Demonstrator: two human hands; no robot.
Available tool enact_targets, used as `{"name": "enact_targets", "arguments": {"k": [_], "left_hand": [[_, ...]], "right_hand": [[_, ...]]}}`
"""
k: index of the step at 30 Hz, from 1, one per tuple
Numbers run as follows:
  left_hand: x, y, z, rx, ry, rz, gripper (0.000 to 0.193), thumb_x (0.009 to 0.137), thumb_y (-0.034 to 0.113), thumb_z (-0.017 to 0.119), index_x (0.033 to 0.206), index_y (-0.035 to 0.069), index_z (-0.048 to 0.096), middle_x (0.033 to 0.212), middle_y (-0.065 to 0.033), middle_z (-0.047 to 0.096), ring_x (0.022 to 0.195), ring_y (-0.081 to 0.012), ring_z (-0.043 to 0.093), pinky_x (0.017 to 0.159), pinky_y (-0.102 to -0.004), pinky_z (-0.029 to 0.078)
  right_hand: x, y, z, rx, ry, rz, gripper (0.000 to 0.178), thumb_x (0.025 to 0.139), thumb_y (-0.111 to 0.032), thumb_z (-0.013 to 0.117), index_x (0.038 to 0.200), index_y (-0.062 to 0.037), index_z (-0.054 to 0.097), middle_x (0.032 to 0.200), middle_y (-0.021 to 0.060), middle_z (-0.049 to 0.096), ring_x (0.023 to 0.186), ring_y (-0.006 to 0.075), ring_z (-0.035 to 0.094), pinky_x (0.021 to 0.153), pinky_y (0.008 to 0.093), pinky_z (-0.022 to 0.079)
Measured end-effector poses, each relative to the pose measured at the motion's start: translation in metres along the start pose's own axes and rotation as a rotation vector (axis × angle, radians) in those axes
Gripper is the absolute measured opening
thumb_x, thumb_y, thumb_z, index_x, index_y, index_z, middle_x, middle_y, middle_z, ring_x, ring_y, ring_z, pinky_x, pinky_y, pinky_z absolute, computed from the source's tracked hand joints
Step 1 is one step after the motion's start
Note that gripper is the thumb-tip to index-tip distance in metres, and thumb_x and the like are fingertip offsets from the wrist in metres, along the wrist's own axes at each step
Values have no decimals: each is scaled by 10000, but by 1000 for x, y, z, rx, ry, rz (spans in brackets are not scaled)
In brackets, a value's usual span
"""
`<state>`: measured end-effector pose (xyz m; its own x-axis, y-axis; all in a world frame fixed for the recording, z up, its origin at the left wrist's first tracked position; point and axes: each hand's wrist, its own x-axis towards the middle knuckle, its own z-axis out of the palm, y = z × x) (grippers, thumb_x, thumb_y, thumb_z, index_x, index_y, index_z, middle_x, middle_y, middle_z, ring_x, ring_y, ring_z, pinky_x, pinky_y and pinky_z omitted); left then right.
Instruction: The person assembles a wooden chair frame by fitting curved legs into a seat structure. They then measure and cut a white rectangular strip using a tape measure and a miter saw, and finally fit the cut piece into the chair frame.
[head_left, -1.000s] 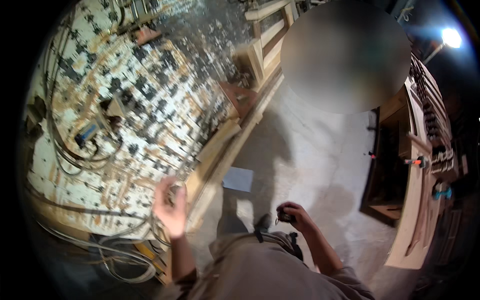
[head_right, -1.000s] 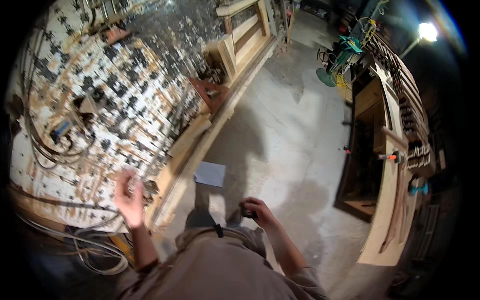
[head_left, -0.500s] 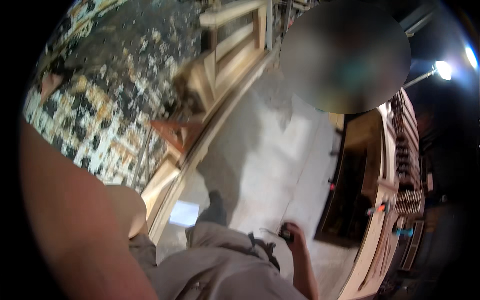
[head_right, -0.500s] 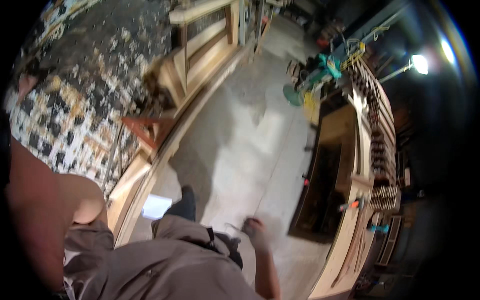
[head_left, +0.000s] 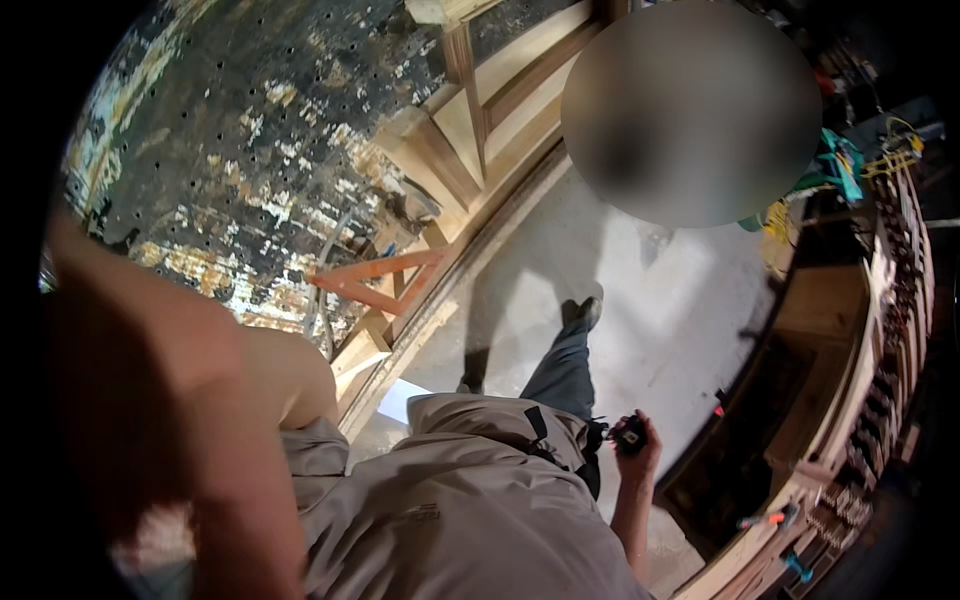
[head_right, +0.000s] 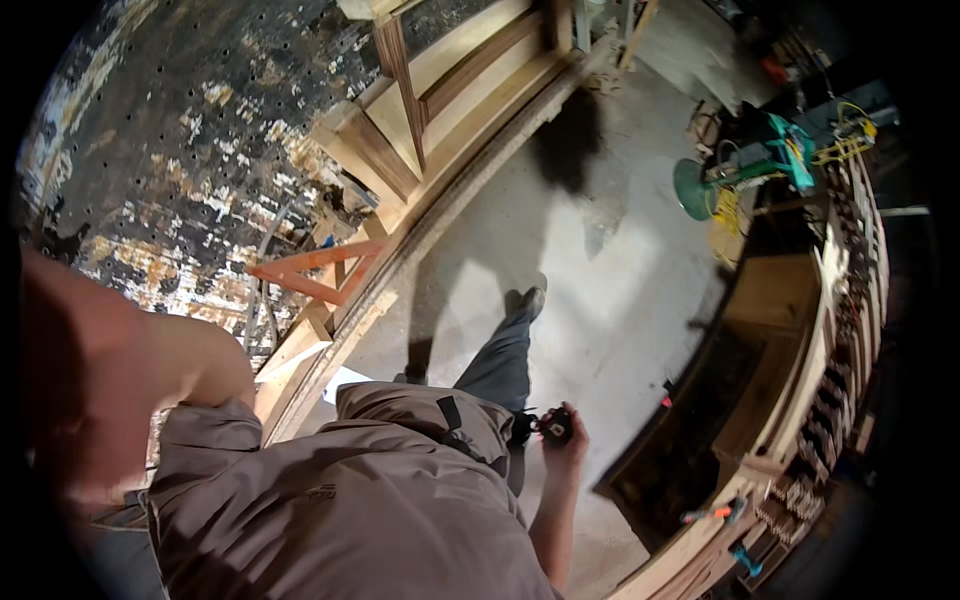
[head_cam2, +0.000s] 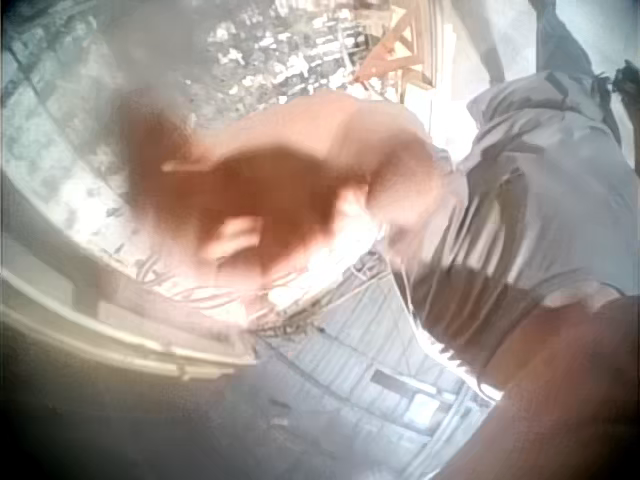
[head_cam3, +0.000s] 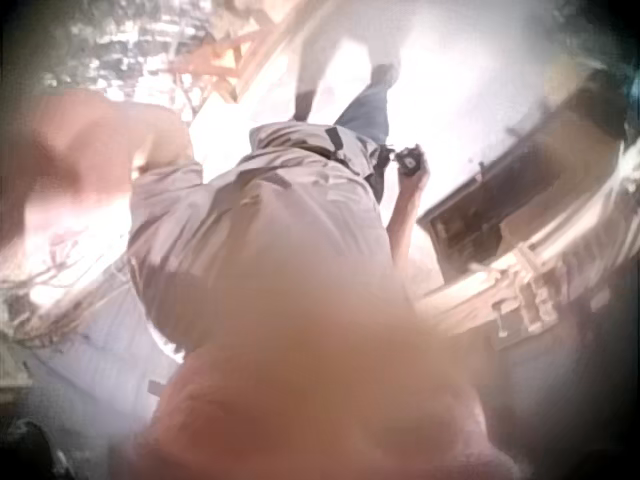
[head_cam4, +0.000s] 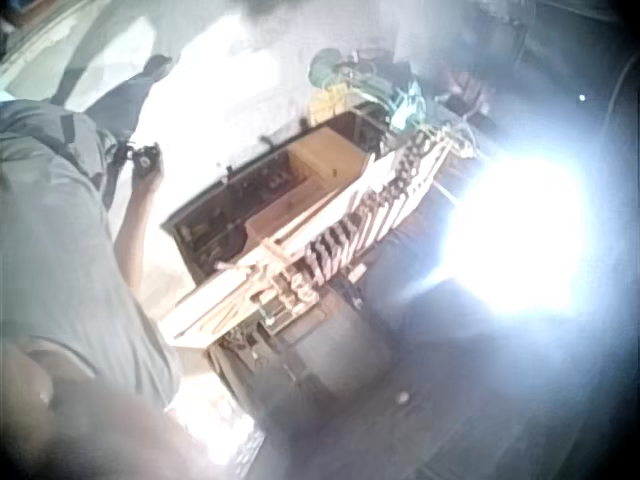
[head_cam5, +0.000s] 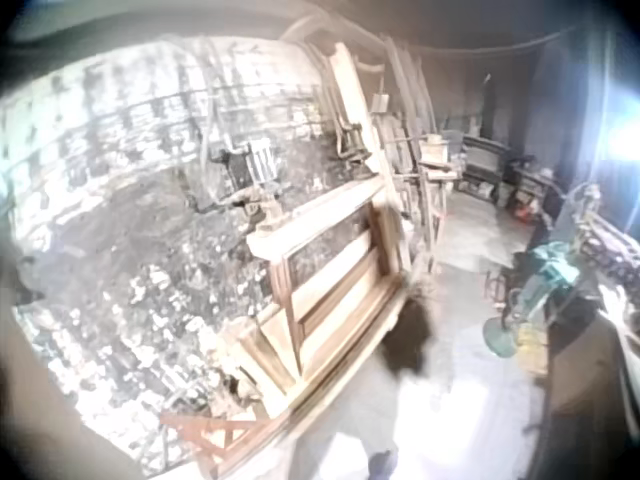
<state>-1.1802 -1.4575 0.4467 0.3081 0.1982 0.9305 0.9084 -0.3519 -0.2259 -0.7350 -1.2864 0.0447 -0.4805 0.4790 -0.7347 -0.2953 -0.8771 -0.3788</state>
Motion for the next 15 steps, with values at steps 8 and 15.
{"name": "enact_targets", "arguments": {"k": [8, 15], "left_hand": [[-263, -15, 188, 49, 519, -2168, 94, 895, 9, 681, 964, 70, 667, 831, -17, 656, 698, -74, 592, 584, -216, 445], [-366, -42, 255, -48, 1027, -2573, 103, 867, 55, 678, 946, 105, 635, 835, -18, 651, 752, -165, 651, 647, -305, 502]], "right_hand": [[186, -193, 112, -148, -119, 100, 342, 916, -228, 588, 1211, -54, 590, 973, 126, 632, 890, 278, 632, 799, 476, 550], [322, -293, 219, -638, -228, 30, 262, 927, -138, 623, 1160, -18, 618, 1015, 94, 649, 890, 211, 628, 778, 355, 540]]}}
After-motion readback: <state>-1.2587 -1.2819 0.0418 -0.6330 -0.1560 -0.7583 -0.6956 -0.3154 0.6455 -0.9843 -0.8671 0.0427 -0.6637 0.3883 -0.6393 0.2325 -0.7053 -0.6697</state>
